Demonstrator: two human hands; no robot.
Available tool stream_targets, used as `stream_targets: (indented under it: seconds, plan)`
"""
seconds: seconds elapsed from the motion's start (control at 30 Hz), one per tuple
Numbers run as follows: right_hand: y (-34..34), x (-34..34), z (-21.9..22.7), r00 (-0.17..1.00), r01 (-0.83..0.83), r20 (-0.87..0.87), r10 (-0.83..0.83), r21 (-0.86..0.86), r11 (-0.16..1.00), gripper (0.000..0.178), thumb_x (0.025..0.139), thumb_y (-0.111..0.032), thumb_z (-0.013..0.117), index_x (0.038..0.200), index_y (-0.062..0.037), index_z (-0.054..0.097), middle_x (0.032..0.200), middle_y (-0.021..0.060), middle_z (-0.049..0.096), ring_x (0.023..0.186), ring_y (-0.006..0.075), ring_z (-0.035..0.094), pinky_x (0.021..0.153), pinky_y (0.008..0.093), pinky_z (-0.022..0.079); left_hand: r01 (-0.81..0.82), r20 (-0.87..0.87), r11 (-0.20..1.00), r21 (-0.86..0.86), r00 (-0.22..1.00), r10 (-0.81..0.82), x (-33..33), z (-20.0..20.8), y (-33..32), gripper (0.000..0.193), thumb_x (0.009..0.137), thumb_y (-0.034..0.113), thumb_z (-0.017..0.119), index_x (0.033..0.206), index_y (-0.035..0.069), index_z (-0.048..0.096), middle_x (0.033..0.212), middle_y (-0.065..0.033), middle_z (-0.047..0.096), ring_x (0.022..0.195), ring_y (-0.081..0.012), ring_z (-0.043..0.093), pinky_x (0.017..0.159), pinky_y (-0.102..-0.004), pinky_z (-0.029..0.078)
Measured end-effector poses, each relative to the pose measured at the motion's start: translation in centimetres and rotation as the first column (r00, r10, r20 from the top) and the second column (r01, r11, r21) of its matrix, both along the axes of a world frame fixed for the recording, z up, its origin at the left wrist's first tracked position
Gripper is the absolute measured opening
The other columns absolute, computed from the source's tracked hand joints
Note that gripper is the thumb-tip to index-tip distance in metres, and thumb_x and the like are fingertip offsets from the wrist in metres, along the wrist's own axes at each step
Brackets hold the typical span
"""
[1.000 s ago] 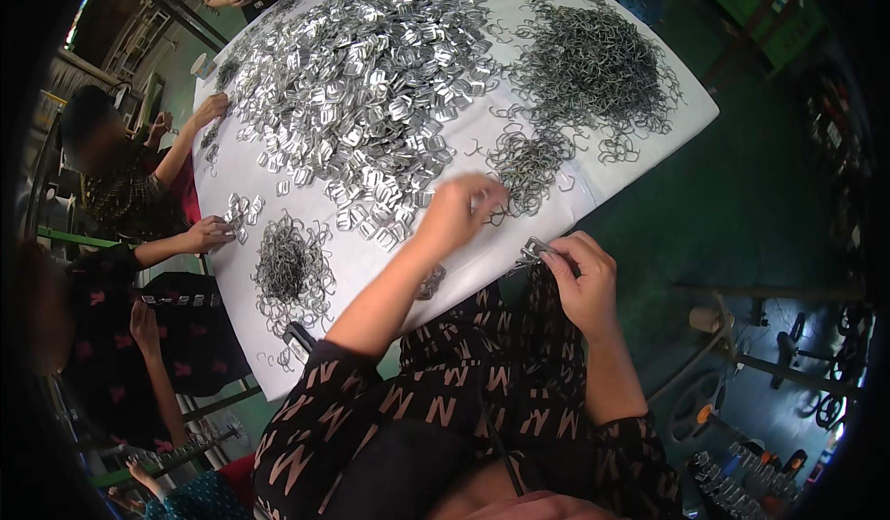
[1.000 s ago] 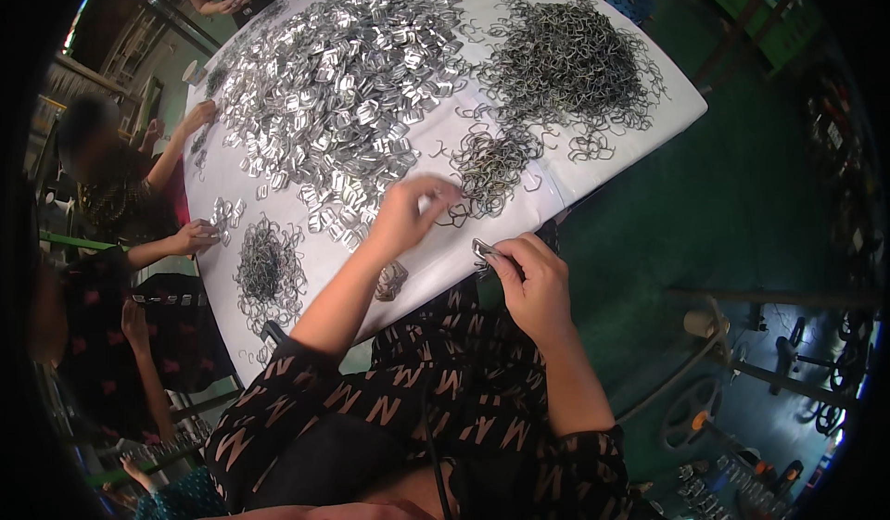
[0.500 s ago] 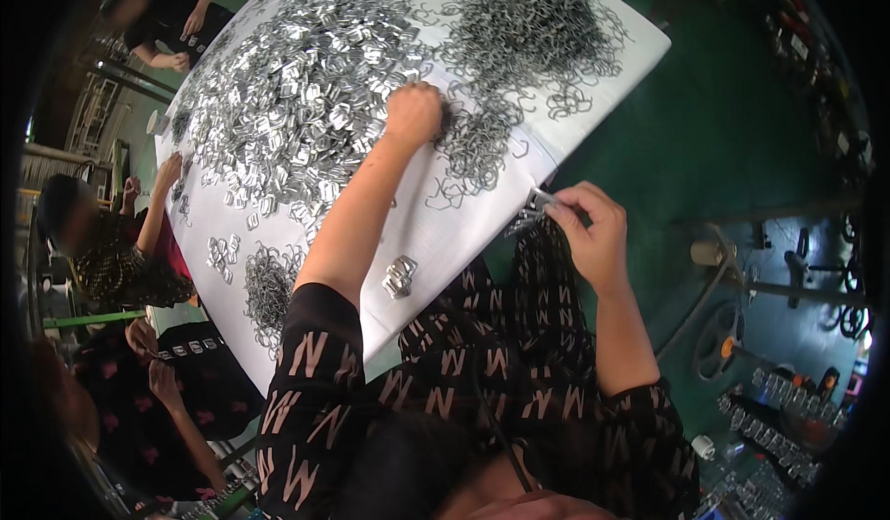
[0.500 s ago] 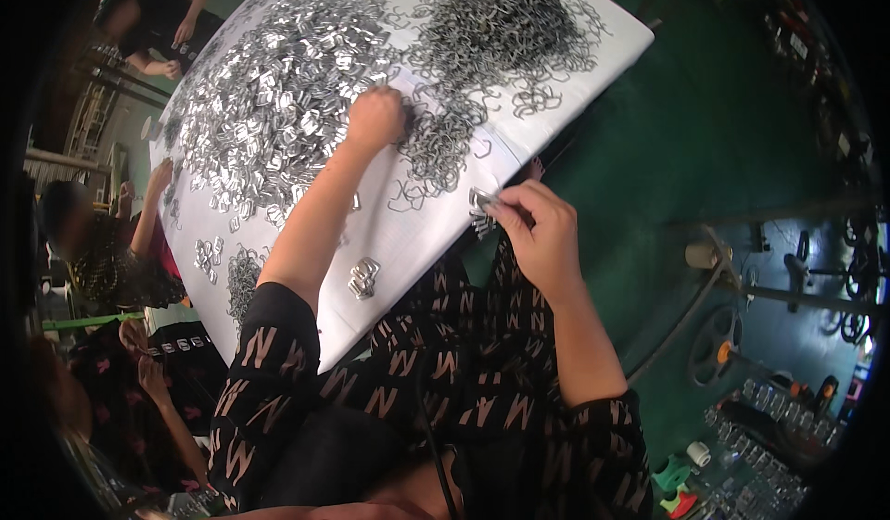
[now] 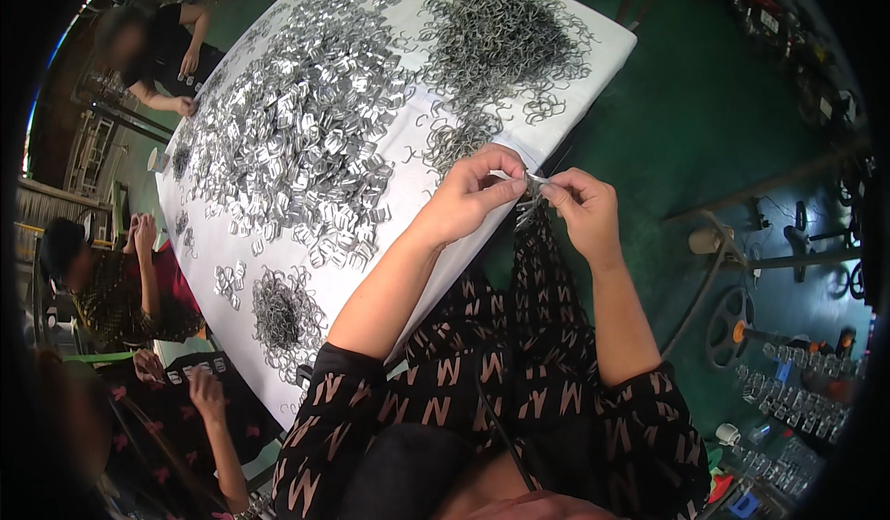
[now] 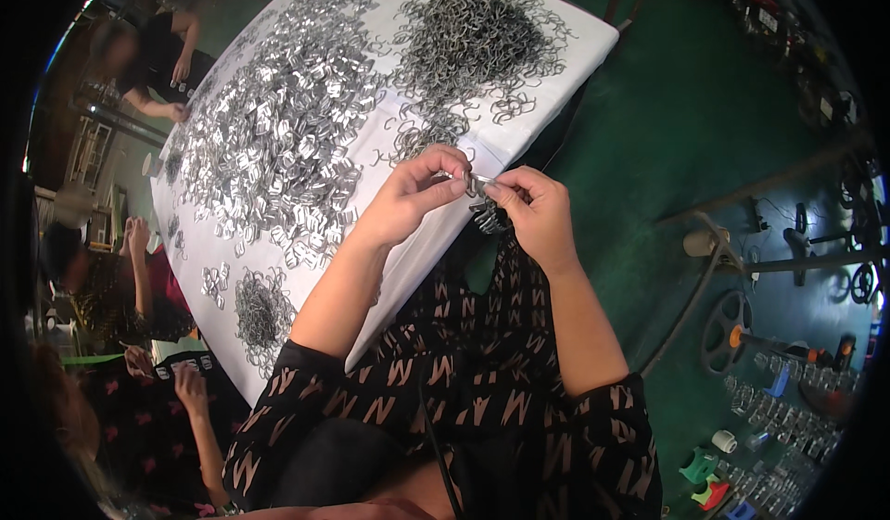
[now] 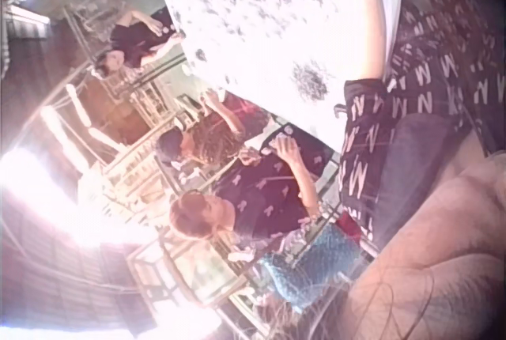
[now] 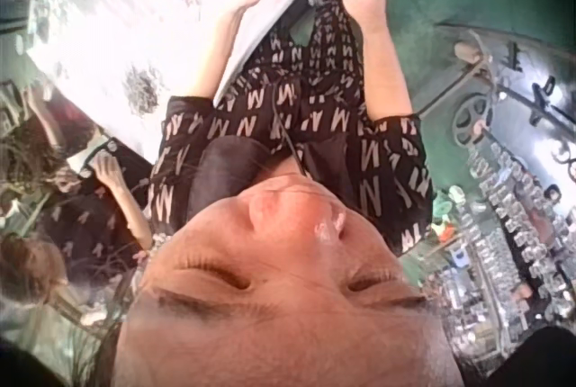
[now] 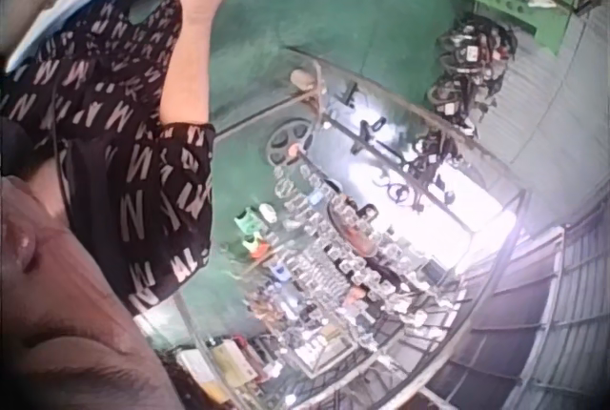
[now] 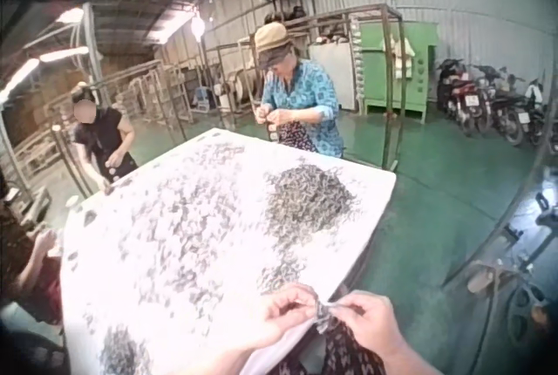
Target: The person sits at a table and repeatedly picks up small metal hooks and rectangular metal plates. They attach the hooks to the plates by hand and then hang the assembled items on a nearby metal rack. The process is repeated continuously with other workers visible in the background.
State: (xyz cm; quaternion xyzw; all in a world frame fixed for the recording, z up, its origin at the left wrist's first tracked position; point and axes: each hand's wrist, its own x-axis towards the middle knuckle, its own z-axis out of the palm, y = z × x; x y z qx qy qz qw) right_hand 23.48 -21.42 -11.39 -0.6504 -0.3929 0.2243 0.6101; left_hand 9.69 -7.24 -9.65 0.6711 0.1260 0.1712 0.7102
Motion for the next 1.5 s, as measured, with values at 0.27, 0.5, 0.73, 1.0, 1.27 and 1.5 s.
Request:
stream_targets:
  seconds: [0.27, 0.5, 0.73, 1.0, 1.27, 1.5]
  plan:
    - [-2.7, -1.1, 1.4, 0.994, 0.051, -0.094, -0.046, 0.046, 0.998, 0.011, 0.082, -0.006, 0.071, 0.083, 0.0042, 0.067, 0.072, 0.0039, 0.063, 0.064, 0.0073, 0.054, 0.058, 0.0235, 0.043, 0.09, 0.042, 0.994, -0.063, 0.995, -0.088, 2.2, 1.7, -2.3, 0.008, 0.089, 0.008, 0.063, 0.094, 0.002, 0.061, 0.09, 0.0005, 0.06, 0.085, -0.0083, 0.054, 0.079, -0.0243, 0.045]
    - [-3.6, -1.3, 0.8, 0.991, 0.081, 0.08, -0.109, 0.293, 0.953, 0.012, 0.075, -0.006, 0.076, 0.083, 0.0012, 0.07, 0.075, 0.0058, 0.059, 0.065, 0.0138, 0.055, 0.059, 0.0267, 0.044, 0.035, 0.125, 0.983, 0.179, 0.99, -0.058, 1.8, 3.2, -4.7, 0.004, 0.09, 0.003, 0.06, 0.093, 0.002, 0.058, 0.088, 0.0, 0.058, 0.084, -0.0079, 0.052, 0.077, -0.0221, 0.043]
    - [-7.9, -0.1, 3.9, 0.939, 0.253, 0.097, -0.33, 0.454, 0.854, 0.011, 0.077, -0.004, 0.076, 0.083, 0.0005, 0.068, 0.081, 0.0043, 0.06, 0.073, 0.0119, 0.057, 0.065, 0.0244, 0.044, 0.101, 0.269, 0.959, 0.263, 0.947, -0.174, 4.5, 6.7, -9.0, 0.009, 0.092, 0.005, 0.059, 0.1, 0.002, 0.056, 0.093, -0.001, 0.055, 0.085, -0.0082, 0.05, 0.078, -0.022, 0.041]
    - [-16.4, 3.0, 12.3, 0.799, 0.382, 0.165, -0.579, 0.604, 0.7, 0.011, 0.079, -0.004, 0.074, 0.083, 0.0032, 0.067, 0.083, 0.0047, 0.06, 0.077, 0.0117, 0.056, 0.069, 0.025, 0.045, 0.109, 0.267, 0.961, 0.253, 0.947, -0.177, 5.3, 6.9, -10.3, 0.02, 0.091, 0.007, 0.062, 0.109, 0.001, 0.055, 0.098, -0.0023, 0.055, 0.093, -0.0103, 0.051, 0.085, -0.0238, 0.041]
    - [-25.2, 4.4, 21.3, 0.622, 0.494, 0.126, -0.773, 0.703, 0.512, 0.01, 0.084, -0.008, 0.072, 0.085, 0.0004, 0.067, 0.08, 0.0016, 0.065, 0.072, 0.0072, 0.058, 0.068, 0.0235, 0.049, 0.158, 0.199, 0.96, 0.232, 0.958, -0.206, 5.3, 4.1, -11.0, 0.025, 0.089, 0.008, 0.065, 0.111, 0.002, 0.055, 0.097, -0.002, 0.057, 0.089, -0.01, 0.052, 0.083, -0.0236, 0.044]
    - [-33.7, 5.5, 28.1, 0.39, 0.452, 0.208, -0.897, 0.806, 0.383, 0.015, 0.085, -0.012, 0.072, 0.092, 0.0012, 0.069, 0.083, 0.0034, 0.068, 0.074, 0.0084, 0.06, 0.068, 0.0223, 0.048, 0.224, 0.167, 0.946, 0.237, 0.949, -0.266, 6.3, 2.7, -11.8, 0.03, 0.086, 0.004, 0.066, 0.114, 0.003, 0.055, 0.098, -0.0033, 0.058, 0.089, -0.0109, 0.053, 0.083, -0.0253, 0.045]
